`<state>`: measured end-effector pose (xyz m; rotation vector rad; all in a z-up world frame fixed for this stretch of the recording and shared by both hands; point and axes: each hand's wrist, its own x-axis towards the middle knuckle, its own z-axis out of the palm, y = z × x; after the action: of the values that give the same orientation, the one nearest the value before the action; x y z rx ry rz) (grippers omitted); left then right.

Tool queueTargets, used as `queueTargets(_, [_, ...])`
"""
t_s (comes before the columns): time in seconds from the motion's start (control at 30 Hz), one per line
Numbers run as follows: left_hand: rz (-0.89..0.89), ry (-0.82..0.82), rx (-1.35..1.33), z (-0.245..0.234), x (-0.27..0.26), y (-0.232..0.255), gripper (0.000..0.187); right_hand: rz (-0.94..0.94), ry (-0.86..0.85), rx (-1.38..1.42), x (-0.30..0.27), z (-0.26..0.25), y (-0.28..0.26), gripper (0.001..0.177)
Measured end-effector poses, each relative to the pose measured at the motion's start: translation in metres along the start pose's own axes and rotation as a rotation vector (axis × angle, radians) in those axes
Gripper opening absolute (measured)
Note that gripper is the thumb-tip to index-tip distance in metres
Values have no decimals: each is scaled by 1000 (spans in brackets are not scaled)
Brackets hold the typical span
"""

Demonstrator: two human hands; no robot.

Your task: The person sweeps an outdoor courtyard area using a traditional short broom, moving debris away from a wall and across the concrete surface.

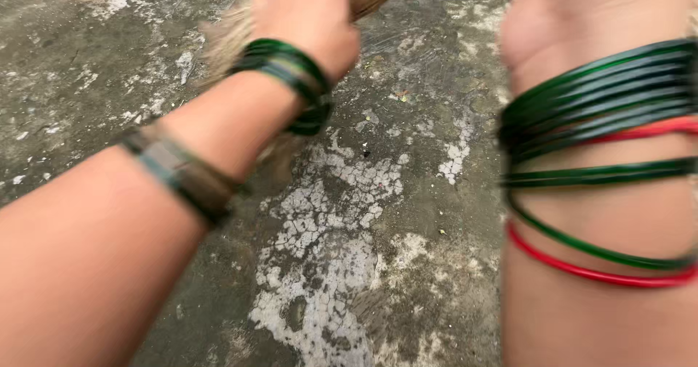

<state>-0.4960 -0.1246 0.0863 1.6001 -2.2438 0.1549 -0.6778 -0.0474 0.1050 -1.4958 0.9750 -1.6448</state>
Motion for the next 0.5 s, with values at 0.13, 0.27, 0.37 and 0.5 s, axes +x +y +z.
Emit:
queueTargets(0.13, [-114,-80,3,-3,-60,-54,61,117,21,356,-2,45,34,15])
queueTargets(0.27, [-430,-416,134,38,-94,-84,66,420,-15,334,-16,87,60,15])
queueTargets(0.37, [-341,-221,-126,92,-93,-78,57,431,117,199,-10,68,70,17])
queueTargets(0.5, [-187,-125,-244,138,-43,-17,56,296,257,124,4,-1,66,14])
